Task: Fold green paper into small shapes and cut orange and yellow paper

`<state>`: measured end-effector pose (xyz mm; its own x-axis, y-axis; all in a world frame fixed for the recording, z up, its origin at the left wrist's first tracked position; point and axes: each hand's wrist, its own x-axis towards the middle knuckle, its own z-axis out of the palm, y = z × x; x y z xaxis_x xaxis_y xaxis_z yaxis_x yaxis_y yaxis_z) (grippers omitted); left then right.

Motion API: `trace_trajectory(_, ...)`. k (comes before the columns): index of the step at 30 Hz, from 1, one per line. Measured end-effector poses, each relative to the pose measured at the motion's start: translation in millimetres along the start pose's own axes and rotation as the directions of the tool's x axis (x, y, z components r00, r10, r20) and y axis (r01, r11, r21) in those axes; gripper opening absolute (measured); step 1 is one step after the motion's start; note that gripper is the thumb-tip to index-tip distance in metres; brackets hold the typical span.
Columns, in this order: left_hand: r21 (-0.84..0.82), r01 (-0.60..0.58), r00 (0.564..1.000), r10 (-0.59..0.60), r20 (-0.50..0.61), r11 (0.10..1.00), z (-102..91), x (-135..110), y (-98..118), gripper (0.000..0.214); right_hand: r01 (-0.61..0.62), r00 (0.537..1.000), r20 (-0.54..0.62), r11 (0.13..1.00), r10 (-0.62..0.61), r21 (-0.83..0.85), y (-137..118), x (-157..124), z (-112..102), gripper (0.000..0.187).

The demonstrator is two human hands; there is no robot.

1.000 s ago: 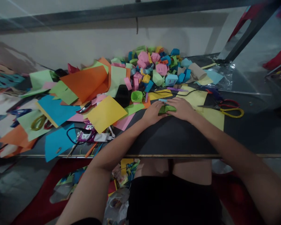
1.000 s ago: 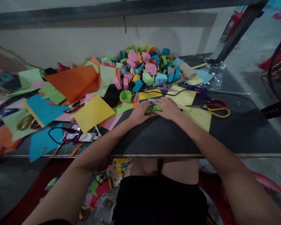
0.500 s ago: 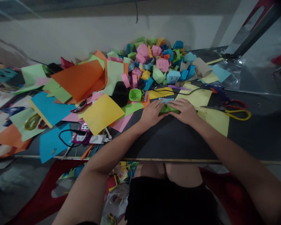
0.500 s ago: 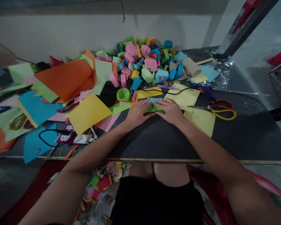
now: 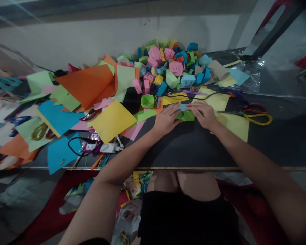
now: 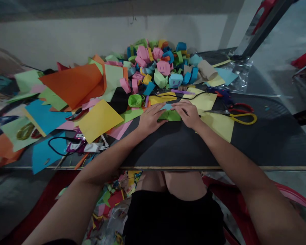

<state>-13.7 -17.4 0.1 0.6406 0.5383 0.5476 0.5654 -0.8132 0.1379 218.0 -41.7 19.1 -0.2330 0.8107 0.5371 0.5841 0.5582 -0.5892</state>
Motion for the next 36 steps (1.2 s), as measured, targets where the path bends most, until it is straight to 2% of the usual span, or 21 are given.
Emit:
trace_trajectory(3,0.019,-0.072,0.996,0.073,-0.060,0.997,-2.3,0.0,-0.7,0.017,-0.083,0.996,0.039,0.980,0.078,0.181,3.7,0.0,-0.8,0.065)
trace_trajectory(5,0.012,-0.167,0.985,0.167,-0.038,0.986,-4.4,-0.1,-0.7,0.018,-0.109,0.993,0.070,0.960,0.094,0.259,8.6,0.1,0.2,0.067)
trace_trajectory(8,-0.101,-0.331,0.937,0.339,0.084,0.938,-7.4,-0.1,1.4,0.026,-0.117,0.992,0.069,0.980,0.107,0.161,18.4,0.8,2.8,0.049)
trace_trajectory(10,-0.218,-0.341,0.917,0.375,0.135,0.914,-8.6,0.2,2.5,0.031,-0.088,0.991,0.101,0.996,0.086,0.018,24.7,1.6,4.2,0.029)
trace_trajectory(12,-0.308,-0.271,0.936,0.324,0.136,0.912,-8.1,0.9,0.8,0.033,-0.027,0.988,0.147,0.996,0.040,-0.084,29.2,2.4,4.7,0.019)
trace_trajectory(16,-0.346,-0.085,0.983,0.136,0.125,0.934,-1.4,3.4,-11.5,0.026,0.087,0.968,0.246,0.983,-0.045,-0.164,31.1,3.2,3.6,0.020)
trace_trajectory(20,-0.315,0.031,0.984,0.027,0.176,0.949,3.8,5.6,-22.5,0.040,0.137,0.942,0.329,0.972,-0.069,-0.189,28.8,2.7,0.7,0.028)
trace_trajectory(23,-0.266,0.034,0.979,0.021,0.202,0.963,2.4,6.4,-24.5,0.042,0.154,0.932,0.353,0.968,-0.076,-0.200,28.3,3.2,-1.2,0.035)
trace_trajectory(31,-0.216,-0.034,0.962,0.091,0.259,0.976,-5.8,8.8,-27.2,0.043,0.106,0.944,0.327,0.983,-0.053,-0.148,28.1,3.4,0.9,0.035)
trace_trajectory(36,-0.173,0.008,0.969,0.035,0.244,0.985,-2.1,7.9,-25.0,0.044,0.124,0.963,0.259,0.978,-0.078,-0.166,24.4,1.0,1.5,0.037)
